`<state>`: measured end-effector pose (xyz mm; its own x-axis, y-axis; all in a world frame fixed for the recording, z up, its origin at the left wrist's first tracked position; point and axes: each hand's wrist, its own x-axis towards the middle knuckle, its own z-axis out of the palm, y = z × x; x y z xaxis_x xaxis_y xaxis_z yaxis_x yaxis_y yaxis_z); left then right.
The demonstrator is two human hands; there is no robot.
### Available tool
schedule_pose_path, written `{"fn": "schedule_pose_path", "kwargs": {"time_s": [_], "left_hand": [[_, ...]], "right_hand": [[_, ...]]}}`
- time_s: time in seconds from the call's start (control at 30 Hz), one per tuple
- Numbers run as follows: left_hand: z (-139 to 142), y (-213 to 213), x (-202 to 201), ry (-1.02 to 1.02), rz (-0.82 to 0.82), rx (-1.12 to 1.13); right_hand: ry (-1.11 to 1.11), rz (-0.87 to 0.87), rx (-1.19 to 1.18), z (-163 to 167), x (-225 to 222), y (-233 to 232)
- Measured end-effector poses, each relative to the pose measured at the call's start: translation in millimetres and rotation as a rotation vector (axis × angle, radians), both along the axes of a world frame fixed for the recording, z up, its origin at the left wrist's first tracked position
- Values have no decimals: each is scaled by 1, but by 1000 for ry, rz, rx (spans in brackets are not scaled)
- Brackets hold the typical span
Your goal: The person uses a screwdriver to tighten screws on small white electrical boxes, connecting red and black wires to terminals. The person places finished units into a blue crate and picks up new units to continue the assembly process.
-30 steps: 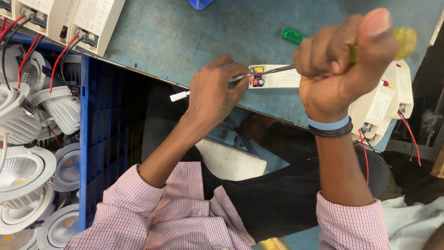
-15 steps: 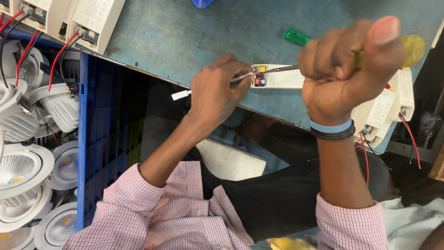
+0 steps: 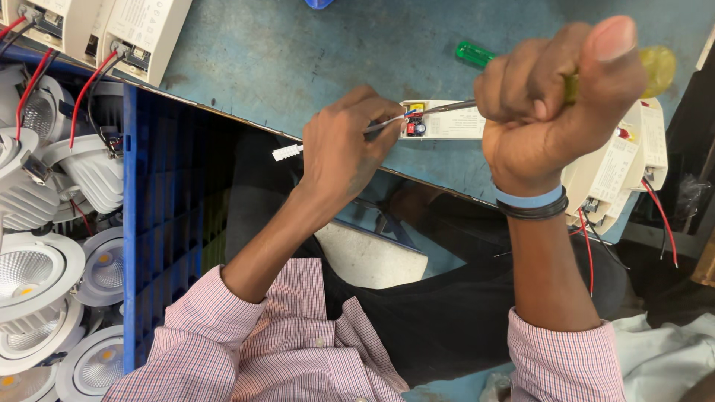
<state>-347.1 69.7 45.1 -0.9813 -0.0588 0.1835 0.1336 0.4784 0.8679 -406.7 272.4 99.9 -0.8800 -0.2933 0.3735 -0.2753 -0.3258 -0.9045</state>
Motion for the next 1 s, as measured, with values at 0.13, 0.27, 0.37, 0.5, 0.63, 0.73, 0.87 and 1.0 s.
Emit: {"fn": "schedule_pose_path", "kwargs": {"time_s": [0.13, 0.27, 0.37, 0.5, 0.63, 0.73, 0.87, 1.0], "left_hand": [[0, 0, -1, 14, -4, -8], [1, 1, -2, 12, 4, -10], [1, 2, -2, 24, 2, -10], [1, 7, -2, 44, 4, -17], [3, 12, -4, 63, 14, -42], [3, 12, -4, 61, 10, -35], [4, 8, -2, 0, -7, -74], [7, 8, -3, -32, -25, -40]], "right_hand": [[19, -6, 12, 0, 0, 1], [14, -9, -8, 0, 1, 1], [-14, 2, -61, -2, 2, -3], [-5, 6, -112, -7, 4, -18], [17, -31, -34, -7, 10, -29], [-20, 7, -76, -5, 10, -25], [-37, 28, -116, 2, 7, -7], [-24, 16, -112, 6, 5, 2]]}}
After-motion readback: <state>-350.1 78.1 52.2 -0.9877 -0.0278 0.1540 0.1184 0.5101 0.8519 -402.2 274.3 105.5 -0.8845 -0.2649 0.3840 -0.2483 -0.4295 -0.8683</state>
